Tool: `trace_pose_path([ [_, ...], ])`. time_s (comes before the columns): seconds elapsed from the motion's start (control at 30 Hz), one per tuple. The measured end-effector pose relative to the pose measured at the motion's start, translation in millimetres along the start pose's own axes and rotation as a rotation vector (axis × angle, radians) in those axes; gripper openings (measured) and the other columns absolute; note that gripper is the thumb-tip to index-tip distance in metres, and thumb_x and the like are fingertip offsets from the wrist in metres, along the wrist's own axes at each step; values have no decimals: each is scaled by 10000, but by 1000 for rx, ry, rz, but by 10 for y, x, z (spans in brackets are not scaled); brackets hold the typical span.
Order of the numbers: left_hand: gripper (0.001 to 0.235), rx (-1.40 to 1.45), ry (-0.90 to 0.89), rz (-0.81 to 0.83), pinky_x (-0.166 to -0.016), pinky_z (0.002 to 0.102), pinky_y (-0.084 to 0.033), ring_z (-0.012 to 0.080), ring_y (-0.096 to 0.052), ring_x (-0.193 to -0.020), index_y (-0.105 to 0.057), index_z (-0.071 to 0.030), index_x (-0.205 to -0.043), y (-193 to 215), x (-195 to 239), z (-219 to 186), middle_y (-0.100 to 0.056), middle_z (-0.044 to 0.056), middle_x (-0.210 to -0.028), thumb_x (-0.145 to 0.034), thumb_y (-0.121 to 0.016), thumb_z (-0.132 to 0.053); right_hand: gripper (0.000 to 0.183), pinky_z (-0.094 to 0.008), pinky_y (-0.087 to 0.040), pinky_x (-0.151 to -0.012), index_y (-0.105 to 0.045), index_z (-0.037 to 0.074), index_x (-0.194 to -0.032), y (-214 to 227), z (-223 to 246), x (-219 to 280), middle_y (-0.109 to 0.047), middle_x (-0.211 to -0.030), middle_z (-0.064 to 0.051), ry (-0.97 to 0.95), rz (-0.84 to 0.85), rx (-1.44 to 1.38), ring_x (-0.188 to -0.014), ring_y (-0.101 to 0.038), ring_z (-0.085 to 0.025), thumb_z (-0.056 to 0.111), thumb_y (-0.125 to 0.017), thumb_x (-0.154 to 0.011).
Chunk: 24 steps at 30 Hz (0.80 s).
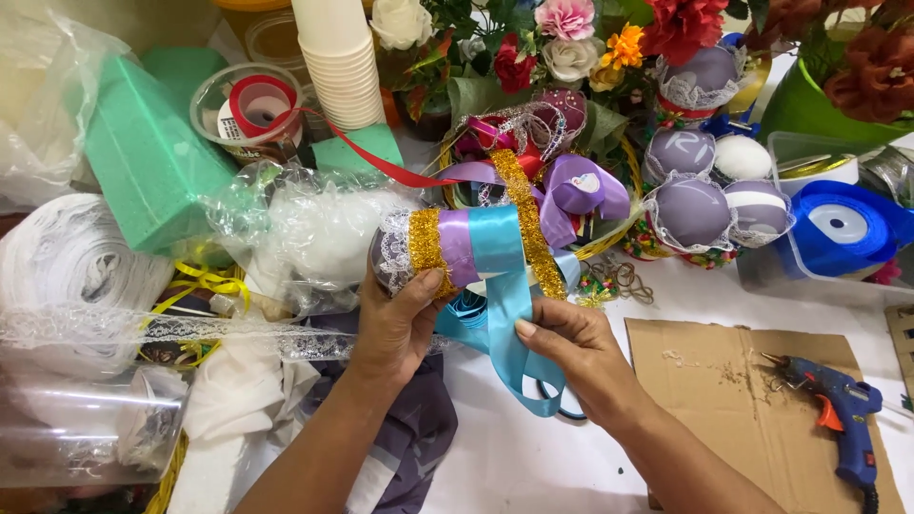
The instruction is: Decorating a small cylindrical base with ribbons, lace, and glittery tape using a hot glue gun and scissors.
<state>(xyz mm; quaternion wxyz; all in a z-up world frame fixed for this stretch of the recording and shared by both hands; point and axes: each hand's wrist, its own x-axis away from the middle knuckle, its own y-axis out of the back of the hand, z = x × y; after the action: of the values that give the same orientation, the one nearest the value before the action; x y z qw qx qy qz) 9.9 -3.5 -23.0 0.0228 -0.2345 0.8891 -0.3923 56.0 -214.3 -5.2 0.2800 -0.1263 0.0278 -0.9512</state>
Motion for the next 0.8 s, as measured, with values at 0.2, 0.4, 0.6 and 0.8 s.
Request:
trace_pose_path([
  [0.2, 724, -10, -49, 24, -872, 394, -610, 298, -631, -1130, -490, -99, -1387, -4, 28, 90, -602, 178, -1241, -747, -804, 28, 268, -358, -604, -790, -808, -16, -1078, -27, 82, 13, -801, -963, -116, 27, 11, -44, -881, -740, -222, 153, -716, -891],
  [0.4, 732, -51, -30, -7, -855, 371, -608, 272, -645, -1090, -482, -126, -1380, -15, 70, 101, -618, 161, -1213, -745, -794, 59, 256, -340, -597, -782, -809, -16, -1066, -23, 101, 35, -795, -958, -106, 39, 11, -28, -872, -726, -208, 151, -711, -898],
  [0.6, 763, -17, -32, 18, -895, 384, -600, 282, -617, -1146, -469, -127, -1412, 26, 65, 130, -593, 172, -1261, -750, -782, 90, 182, -302, -511, -661, -801, 12, -925, -15, 106, 77, -717, -806, -47, 91, 31, -6, -750, -632, -151, 167, -705, -930],
  [0.8, 759, -8, -47, 63, -926, 395, -600, 290, -639, -1146, -460, -113, -1429, 8, 98, 130, -612, 181, -1263, -767, -774, 86, 241, -358, -599, -813, -811, -6, -1058, -14, 97, 97, -795, -961, -111, 69, 11, -48, -909, -726, -223, 151, -711, -904],
])
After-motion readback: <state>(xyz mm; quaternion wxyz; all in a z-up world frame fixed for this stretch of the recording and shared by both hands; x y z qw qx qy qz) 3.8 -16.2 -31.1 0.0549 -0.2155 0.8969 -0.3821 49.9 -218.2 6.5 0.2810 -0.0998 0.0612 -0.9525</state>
